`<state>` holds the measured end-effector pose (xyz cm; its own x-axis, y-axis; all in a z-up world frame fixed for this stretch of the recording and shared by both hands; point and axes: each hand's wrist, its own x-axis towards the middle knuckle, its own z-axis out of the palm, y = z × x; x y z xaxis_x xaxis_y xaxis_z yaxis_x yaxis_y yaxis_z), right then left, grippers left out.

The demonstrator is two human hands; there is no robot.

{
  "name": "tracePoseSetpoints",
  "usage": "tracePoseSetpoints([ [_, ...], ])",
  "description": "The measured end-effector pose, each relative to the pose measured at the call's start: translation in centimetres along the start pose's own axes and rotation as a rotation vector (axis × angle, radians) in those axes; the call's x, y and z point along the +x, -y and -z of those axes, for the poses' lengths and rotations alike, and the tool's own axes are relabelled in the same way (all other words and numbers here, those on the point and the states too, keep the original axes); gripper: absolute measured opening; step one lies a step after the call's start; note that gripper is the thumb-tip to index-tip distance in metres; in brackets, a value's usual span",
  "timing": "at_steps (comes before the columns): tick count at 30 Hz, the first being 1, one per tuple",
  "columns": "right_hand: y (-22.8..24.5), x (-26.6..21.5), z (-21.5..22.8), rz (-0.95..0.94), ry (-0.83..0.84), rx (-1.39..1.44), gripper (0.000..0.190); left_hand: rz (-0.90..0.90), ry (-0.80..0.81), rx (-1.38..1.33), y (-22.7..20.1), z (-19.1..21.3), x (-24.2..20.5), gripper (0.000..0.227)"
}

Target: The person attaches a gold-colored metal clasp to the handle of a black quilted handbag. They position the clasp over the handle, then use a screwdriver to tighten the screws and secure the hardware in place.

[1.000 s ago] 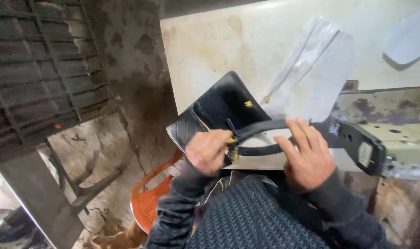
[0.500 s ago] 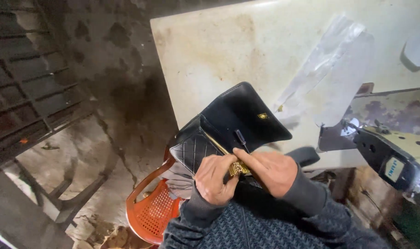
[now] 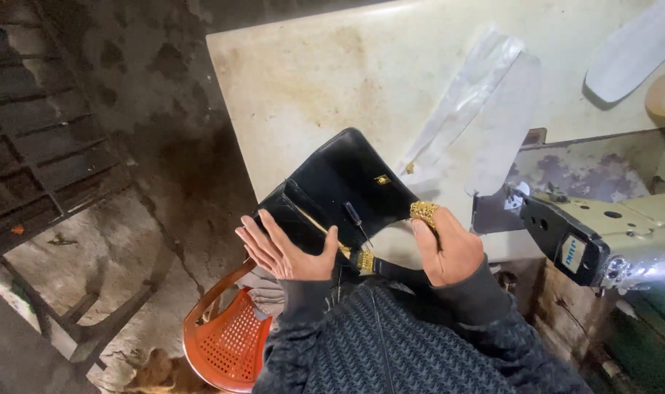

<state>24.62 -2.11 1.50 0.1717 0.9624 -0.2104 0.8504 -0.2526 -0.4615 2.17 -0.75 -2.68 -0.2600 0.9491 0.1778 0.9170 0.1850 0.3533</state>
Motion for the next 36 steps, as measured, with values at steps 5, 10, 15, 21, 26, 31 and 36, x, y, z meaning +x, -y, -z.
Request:
tracePoseSetpoints([
  [5, 2.2, -0.2, 1.5, 0.004, 0.041, 0.224, 0.036, 0.102, 0.117, -0.179, 1.0, 0.7, -0.4, 0.121],
  [10, 6.1, -2.0, 3.4, -0.082, 0.000, 0.126, 0.030, 0.016, 0.113, -0.383, 4.3, 3.0, 1.2, 0.109],
  [15, 11.3, -4.8, 4.8, -0.239, -0.071, 0.091, 0.019, -0.111, 0.124, -0.545, 6.9, 4.8, 4.8, 0.102],
  [21, 13.2, -5.2, 7.0, -0.172, -0.191, 0.196, 0.011, -0.290, 0.433, -0.856, 9.8, 4.9, 9.2, 0.095],
  [26, 10.2, -5.4, 6.3, -0.311, 0.005, 0.354, 0.021, -0.298, 0.690, -1.101, 8.5, 5.5, 12.6, 0.089],
  [31, 5.1, -6.9, 5.0, -0.519, 0.126, 0.673, 0.016, -0.313, 0.815, -1.169, 6.0, 4.8, 14.2, 0.090],
  [36, 5.2, -8.6, 4.3, -0.587, 0.017, 0.604, 0.022, -0.370, 1.011, -1.250, 4.4, 1.3, 16.8, 0.089],
])
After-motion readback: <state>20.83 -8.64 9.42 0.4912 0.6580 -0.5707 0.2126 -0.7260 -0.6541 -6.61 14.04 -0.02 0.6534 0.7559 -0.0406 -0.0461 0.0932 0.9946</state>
